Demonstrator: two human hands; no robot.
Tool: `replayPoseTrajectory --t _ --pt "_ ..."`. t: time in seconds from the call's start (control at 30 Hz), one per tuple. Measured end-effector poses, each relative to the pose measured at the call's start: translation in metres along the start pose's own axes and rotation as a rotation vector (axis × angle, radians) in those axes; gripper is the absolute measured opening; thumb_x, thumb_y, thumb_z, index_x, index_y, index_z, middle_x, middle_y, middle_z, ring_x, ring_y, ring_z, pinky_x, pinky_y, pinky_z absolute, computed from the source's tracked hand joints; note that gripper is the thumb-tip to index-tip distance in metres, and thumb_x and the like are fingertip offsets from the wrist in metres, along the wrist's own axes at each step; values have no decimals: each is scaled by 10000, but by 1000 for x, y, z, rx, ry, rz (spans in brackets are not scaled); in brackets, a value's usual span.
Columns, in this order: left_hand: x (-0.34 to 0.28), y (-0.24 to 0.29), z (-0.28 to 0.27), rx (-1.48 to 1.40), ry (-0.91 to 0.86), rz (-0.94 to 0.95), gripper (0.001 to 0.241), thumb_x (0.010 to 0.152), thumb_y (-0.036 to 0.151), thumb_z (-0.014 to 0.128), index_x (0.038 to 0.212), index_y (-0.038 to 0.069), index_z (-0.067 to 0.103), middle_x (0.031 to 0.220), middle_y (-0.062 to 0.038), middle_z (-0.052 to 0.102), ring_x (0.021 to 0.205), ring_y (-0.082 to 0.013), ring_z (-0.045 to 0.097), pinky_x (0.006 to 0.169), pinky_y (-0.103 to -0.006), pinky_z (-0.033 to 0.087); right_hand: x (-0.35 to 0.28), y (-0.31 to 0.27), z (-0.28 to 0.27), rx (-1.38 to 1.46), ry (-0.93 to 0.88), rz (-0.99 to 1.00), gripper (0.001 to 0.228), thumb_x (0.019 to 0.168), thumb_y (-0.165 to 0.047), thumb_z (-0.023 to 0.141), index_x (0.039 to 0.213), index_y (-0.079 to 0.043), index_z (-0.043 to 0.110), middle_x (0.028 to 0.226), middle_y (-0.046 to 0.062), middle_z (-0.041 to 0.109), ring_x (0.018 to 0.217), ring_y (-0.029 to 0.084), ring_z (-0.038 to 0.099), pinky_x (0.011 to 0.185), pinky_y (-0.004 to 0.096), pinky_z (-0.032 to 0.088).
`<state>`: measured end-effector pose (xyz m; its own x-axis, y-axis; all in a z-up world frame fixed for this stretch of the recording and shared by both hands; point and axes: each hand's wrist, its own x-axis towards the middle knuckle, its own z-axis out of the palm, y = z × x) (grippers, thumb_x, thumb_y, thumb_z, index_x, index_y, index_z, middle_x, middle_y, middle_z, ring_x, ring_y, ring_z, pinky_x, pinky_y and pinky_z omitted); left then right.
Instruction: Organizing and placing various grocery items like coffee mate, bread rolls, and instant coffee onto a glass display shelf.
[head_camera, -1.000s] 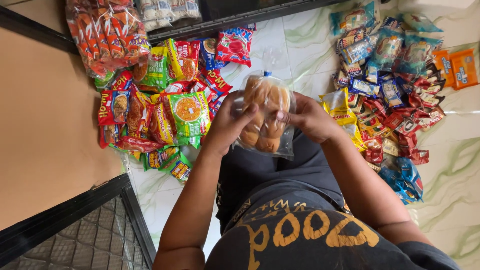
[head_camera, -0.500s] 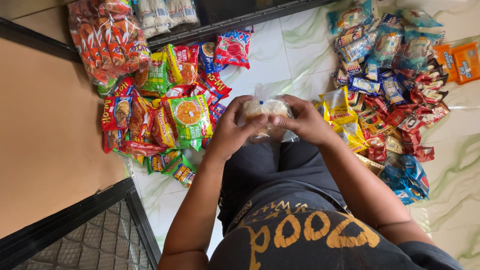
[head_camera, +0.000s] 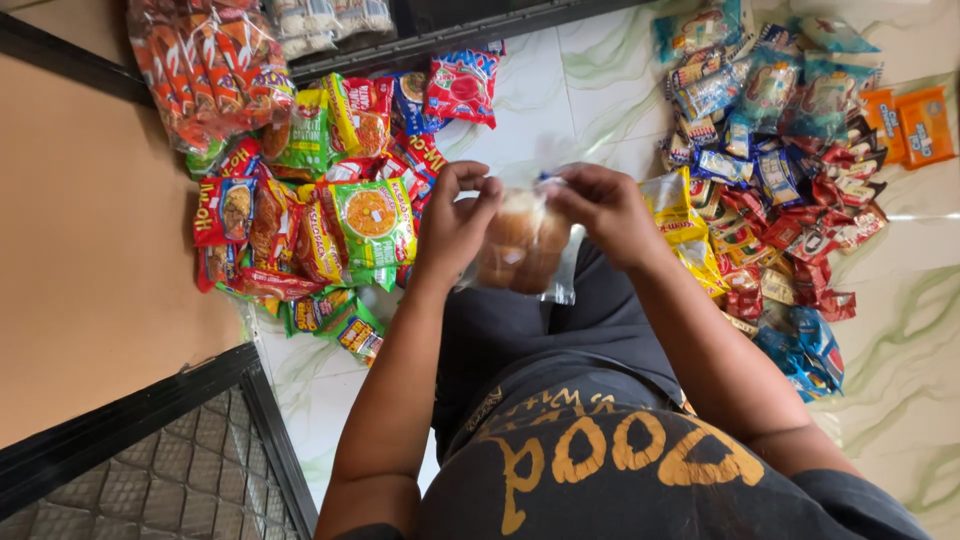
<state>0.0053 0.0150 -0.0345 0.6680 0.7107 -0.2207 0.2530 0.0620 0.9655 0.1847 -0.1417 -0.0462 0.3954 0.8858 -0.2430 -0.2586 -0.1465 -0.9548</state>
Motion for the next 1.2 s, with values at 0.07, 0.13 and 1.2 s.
replayPoseTrajectory --t 0.07,0.13,1.2 --pt "9 -35 -16 -246 -154 -13 370 983 272 742 1259 74 594 1053 -2 670 900 -61 648 772 -225 525 6 18 -18 238 118 -56 152 1063 -91 701 1164 20 688 1045 28 719 925 102 640 817 265 516" --pt "-10 -37 -25 -258 -241 -97 376 977 247 753 1267 61 604 1066 -3 680 943 -68 646 806 -239 528 -5 21 -31 403 163 -10 128 1084 -92 668 1167 5 664 1051 43 710 922 135 649 810 305 527" --pt "52 14 15 -1009 -247 -202 590 941 521 695 1319 78 600 1241 -99 680 1091 -230 674 962 -408 537 -22 -27 -85 288 -42 -44 614 873 -54 651 1475 -61 529 1545 87 510 1386 194 506 1124 334 405"
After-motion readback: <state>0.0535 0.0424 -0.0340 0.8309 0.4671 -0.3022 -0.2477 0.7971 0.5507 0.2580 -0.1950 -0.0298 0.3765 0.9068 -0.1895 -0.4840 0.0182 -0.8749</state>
